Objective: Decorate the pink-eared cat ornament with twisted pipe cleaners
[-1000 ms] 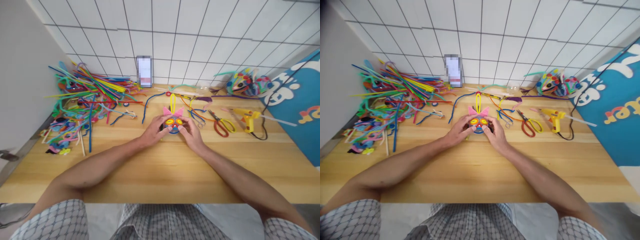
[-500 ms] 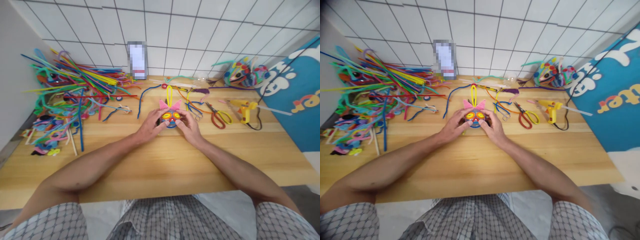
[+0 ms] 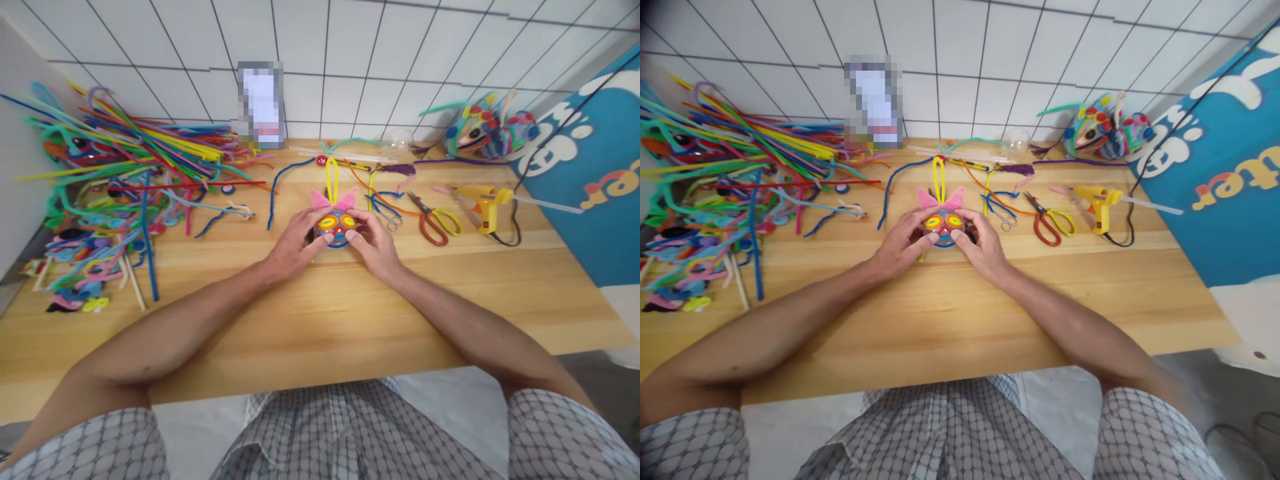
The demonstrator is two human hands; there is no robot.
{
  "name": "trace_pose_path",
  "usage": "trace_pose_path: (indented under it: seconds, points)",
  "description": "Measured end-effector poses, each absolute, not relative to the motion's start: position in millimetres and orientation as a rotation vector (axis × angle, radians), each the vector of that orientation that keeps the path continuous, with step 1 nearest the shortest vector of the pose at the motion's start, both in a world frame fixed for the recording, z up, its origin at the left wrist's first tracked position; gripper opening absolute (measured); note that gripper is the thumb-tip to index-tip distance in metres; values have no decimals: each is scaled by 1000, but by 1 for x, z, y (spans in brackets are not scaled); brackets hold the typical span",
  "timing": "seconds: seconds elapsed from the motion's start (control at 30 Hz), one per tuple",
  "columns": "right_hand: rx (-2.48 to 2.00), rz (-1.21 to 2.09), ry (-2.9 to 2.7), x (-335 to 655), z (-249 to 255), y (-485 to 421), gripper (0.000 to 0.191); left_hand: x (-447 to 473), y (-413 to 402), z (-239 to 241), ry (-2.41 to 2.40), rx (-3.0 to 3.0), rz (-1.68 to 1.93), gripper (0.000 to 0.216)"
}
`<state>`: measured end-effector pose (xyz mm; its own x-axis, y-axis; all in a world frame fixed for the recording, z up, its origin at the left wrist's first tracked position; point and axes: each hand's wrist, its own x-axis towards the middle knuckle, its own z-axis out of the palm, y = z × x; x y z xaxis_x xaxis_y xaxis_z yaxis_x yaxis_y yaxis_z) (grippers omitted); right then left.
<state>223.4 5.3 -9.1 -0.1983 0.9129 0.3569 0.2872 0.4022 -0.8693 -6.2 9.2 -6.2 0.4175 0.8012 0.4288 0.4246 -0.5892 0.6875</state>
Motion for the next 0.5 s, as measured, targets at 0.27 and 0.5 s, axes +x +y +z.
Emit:
trace_pose_path:
  seconds: [0.27, 0.5]
  points:
    - [-1040, 819, -1713, 224, -8, 4, 46, -7, 9, -5, 1016, 2206, 1049, 52]
    - [-1041, 812, -1719, 223, -8, 4, 46, -7, 10, -6, 1033, 2224, 1052, 53]
